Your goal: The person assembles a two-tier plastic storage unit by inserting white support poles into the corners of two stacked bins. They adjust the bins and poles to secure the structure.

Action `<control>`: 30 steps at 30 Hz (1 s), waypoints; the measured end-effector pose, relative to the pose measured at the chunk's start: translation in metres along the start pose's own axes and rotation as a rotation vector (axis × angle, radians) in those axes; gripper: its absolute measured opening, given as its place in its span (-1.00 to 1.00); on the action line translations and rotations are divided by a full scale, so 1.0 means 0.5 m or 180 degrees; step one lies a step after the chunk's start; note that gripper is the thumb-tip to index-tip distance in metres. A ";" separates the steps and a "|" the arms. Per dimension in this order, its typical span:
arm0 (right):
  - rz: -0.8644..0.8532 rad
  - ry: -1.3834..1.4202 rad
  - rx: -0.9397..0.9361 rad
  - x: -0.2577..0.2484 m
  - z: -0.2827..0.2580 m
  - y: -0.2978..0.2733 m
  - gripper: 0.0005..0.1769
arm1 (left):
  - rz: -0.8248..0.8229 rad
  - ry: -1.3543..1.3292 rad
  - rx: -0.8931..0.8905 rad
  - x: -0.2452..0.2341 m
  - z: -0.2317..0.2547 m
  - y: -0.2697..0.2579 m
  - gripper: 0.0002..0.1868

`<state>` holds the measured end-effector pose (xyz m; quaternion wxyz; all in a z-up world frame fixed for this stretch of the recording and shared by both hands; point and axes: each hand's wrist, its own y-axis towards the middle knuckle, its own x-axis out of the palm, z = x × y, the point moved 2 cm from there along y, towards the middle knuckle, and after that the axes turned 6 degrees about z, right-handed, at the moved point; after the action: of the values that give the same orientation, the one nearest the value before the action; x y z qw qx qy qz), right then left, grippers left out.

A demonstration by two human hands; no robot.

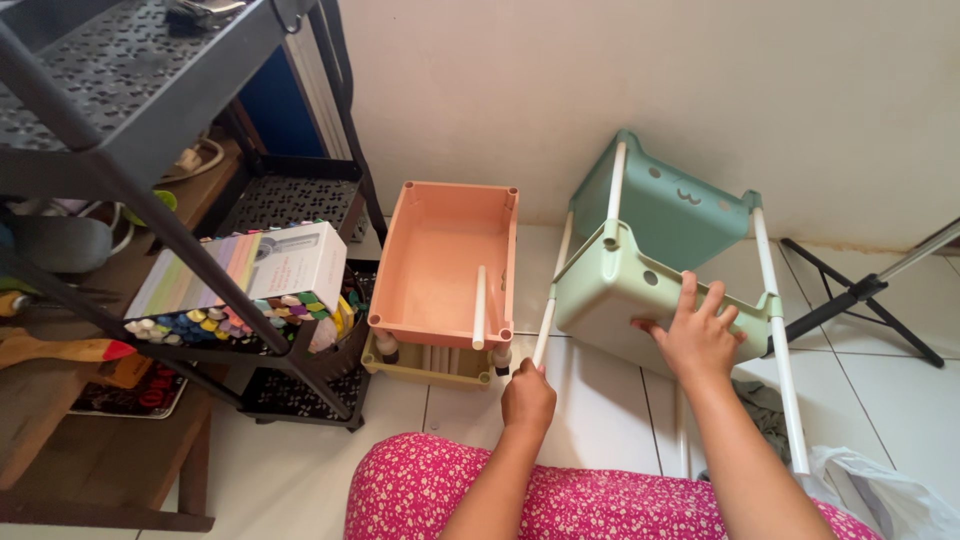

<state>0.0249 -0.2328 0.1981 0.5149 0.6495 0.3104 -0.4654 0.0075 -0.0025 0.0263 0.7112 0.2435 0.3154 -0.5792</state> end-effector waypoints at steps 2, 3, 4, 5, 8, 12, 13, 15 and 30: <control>-0.0037 -0.0062 -0.0034 0.007 -0.004 0.003 0.28 | 0.0017 -0.0321 -0.0104 0.013 -0.019 0.010 -0.71; -0.0047 -0.0099 -0.0049 0.007 -0.004 0.002 0.27 | 0.0122 -0.0581 -0.0074 0.020 -0.033 0.012 -0.72; -0.0047 -0.0136 -0.0062 0.005 -0.004 0.003 0.27 | 0.0233 -0.0844 -0.0034 0.026 -0.043 0.020 -0.72; -0.0062 -0.0113 -0.0065 0.003 -0.005 0.003 0.27 | -0.0112 -0.1531 -0.0621 0.037 -0.056 0.026 -0.71; -0.0074 -0.0039 -0.0065 -0.006 -0.002 0.001 0.26 | -0.1224 -0.3519 -0.2054 0.055 -0.072 0.029 -0.69; -0.0118 -0.0054 -0.0002 -0.010 -0.001 0.005 0.28 | -0.2155 -0.5130 -0.2870 0.014 -0.061 0.008 -0.65; -0.0141 -0.0089 0.0028 -0.009 -0.001 0.010 0.29 | -0.2231 -0.5323 -0.2986 -0.002 -0.051 -0.003 -0.64; -0.0129 0.0023 0.0030 -0.007 0.001 0.012 0.30 | -0.1706 -0.4195 -0.2375 -0.037 -0.025 -0.020 -0.68; -0.0370 -0.0232 0.0094 -0.004 -0.002 0.005 0.28 | 0.1114 -0.1055 0.0571 -0.410 0.217 -0.015 -0.61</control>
<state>0.0267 -0.2325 0.2010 0.4883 0.6205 0.3218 -0.5224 -0.0087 0.0560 0.2503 0.8181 0.2583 0.0950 -0.5050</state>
